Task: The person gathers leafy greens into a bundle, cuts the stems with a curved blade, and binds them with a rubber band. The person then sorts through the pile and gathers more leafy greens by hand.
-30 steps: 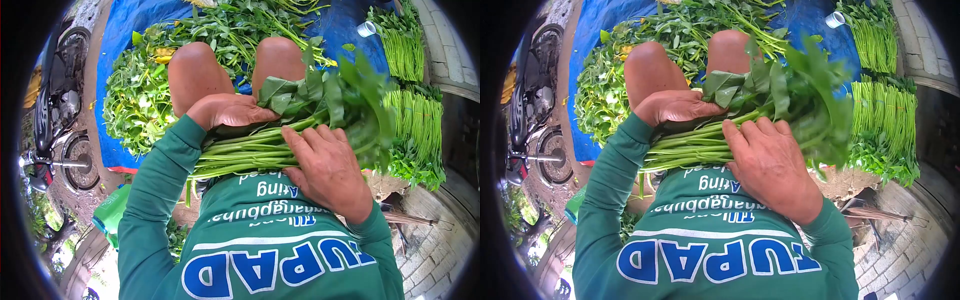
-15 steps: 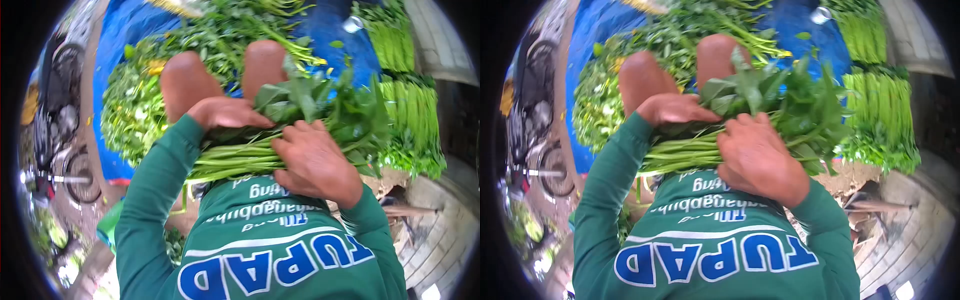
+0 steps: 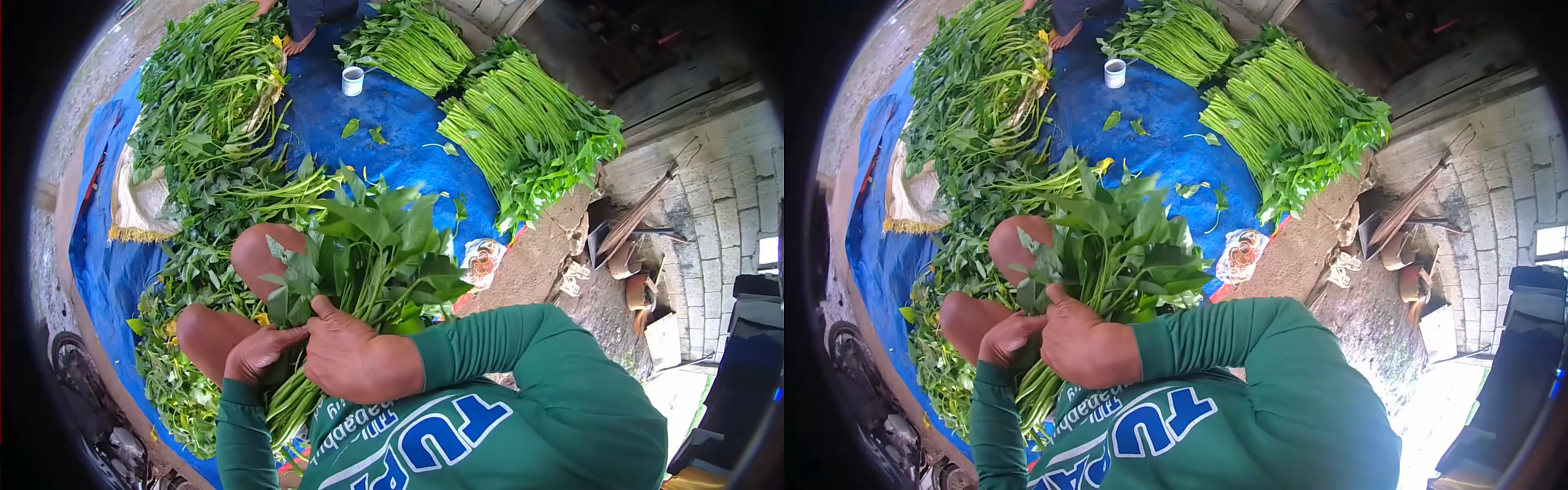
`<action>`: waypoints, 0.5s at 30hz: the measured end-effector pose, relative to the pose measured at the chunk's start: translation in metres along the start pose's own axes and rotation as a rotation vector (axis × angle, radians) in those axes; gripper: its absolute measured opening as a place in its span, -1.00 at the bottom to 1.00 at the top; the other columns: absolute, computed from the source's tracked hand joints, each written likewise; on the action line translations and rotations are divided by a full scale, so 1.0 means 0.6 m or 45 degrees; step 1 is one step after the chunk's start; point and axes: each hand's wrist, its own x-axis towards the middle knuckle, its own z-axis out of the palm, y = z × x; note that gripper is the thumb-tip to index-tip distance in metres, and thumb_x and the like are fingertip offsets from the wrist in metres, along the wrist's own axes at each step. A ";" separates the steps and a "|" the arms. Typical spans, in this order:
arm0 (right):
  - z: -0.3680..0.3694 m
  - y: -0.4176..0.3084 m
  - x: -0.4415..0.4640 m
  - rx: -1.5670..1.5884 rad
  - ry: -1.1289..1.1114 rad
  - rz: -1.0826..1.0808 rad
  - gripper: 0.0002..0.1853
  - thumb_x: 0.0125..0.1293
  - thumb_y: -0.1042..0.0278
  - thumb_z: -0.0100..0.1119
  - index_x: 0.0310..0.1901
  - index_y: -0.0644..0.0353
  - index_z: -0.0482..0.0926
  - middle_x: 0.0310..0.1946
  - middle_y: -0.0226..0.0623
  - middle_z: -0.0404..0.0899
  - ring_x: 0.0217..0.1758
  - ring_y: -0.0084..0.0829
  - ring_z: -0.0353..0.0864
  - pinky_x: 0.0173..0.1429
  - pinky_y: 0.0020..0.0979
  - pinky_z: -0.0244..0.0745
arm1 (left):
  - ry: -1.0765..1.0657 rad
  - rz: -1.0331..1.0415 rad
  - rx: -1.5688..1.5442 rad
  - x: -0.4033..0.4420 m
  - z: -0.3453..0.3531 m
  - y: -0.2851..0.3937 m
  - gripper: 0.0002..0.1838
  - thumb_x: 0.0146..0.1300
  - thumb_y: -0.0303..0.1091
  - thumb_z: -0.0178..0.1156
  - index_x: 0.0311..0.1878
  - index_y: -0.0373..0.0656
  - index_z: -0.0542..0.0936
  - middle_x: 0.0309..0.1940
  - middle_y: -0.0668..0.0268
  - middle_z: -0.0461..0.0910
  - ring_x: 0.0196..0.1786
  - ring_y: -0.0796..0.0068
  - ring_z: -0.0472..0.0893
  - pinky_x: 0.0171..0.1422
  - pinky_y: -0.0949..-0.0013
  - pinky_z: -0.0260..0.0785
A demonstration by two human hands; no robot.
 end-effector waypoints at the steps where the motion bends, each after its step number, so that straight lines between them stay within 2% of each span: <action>1: 0.006 -0.002 -0.009 -0.053 0.102 0.005 -0.74 0.28 0.15 0.19 -0.47 0.01 0.76 -0.44 -0.31 0.73 -0.12 -0.11 0.63 0.53 0.37 0.17 | -0.001 0.005 -0.095 0.002 -0.001 -0.006 -0.68 0.60 -0.40 0.18 0.27 -0.31 0.71 0.17 0.27 0.78 0.18 0.49 0.72 0.34 0.32 0.52; 2: 0.008 -0.003 -0.018 -0.110 0.202 0.007 -0.74 0.28 0.15 0.18 -0.46 0.03 0.76 -0.42 -0.29 0.74 -0.12 -0.11 0.63 0.54 0.38 0.16 | -0.001 0.014 -0.193 0.007 -0.001 -0.014 -0.71 0.56 -0.45 0.20 0.22 -0.33 0.72 0.14 0.26 0.79 0.16 0.47 0.74 0.32 0.32 0.53; 5: -0.005 -0.003 -0.039 -0.281 0.326 -0.073 -0.74 0.29 0.16 0.19 -0.38 0.11 0.76 -0.31 -0.20 0.73 -0.12 -0.09 0.62 0.49 0.43 0.21 | 0.022 0.039 -0.393 0.045 -0.023 -0.088 -0.69 0.52 -0.49 0.23 0.24 -0.32 0.71 0.14 0.26 0.79 0.16 0.46 0.74 0.33 0.31 0.53; 8: -0.047 -0.002 -0.009 0.036 -0.225 -0.041 -0.74 0.29 0.17 0.21 -0.31 0.16 0.76 -0.22 -0.14 0.69 -0.07 -0.13 0.63 0.36 0.27 0.43 | 0.039 -0.013 -0.427 0.026 -0.014 -0.047 -0.66 0.46 -0.52 0.27 0.24 -0.36 0.69 0.15 0.18 0.79 0.19 0.42 0.75 0.33 0.31 0.53; 11: -0.031 0.025 -0.011 0.305 -0.101 0.049 -0.77 0.31 0.21 0.21 -0.33 0.16 0.76 -0.18 -0.10 0.68 -0.06 -0.13 0.67 0.17 0.07 0.57 | -0.178 0.483 0.643 0.012 -0.026 -0.008 -0.45 0.51 -0.10 0.27 0.29 -0.45 0.64 0.20 0.02 0.76 0.26 0.26 0.74 0.38 0.23 0.51; 14: -0.021 0.048 -0.005 0.521 -0.036 0.046 -0.79 0.30 0.26 0.21 -0.39 0.18 0.72 -0.21 -0.08 0.66 -0.06 -0.10 0.69 0.02 -0.04 0.59 | -0.255 0.459 0.648 0.000 -0.030 -0.002 -0.51 0.58 -0.36 -0.02 0.49 -0.19 0.58 0.38 0.13 0.69 0.40 0.28 0.66 0.56 0.28 0.38; 15: -0.020 0.050 -0.006 0.530 -0.021 0.024 -0.82 0.27 0.30 0.23 -0.37 0.22 0.69 -0.22 -0.05 0.65 -0.06 -0.03 0.68 0.02 -0.04 0.59 | -0.320 0.567 0.504 0.002 -0.035 -0.015 -0.40 0.58 -0.10 0.00 0.53 -0.25 0.52 0.43 0.05 0.63 0.48 0.19 0.61 0.60 0.25 0.35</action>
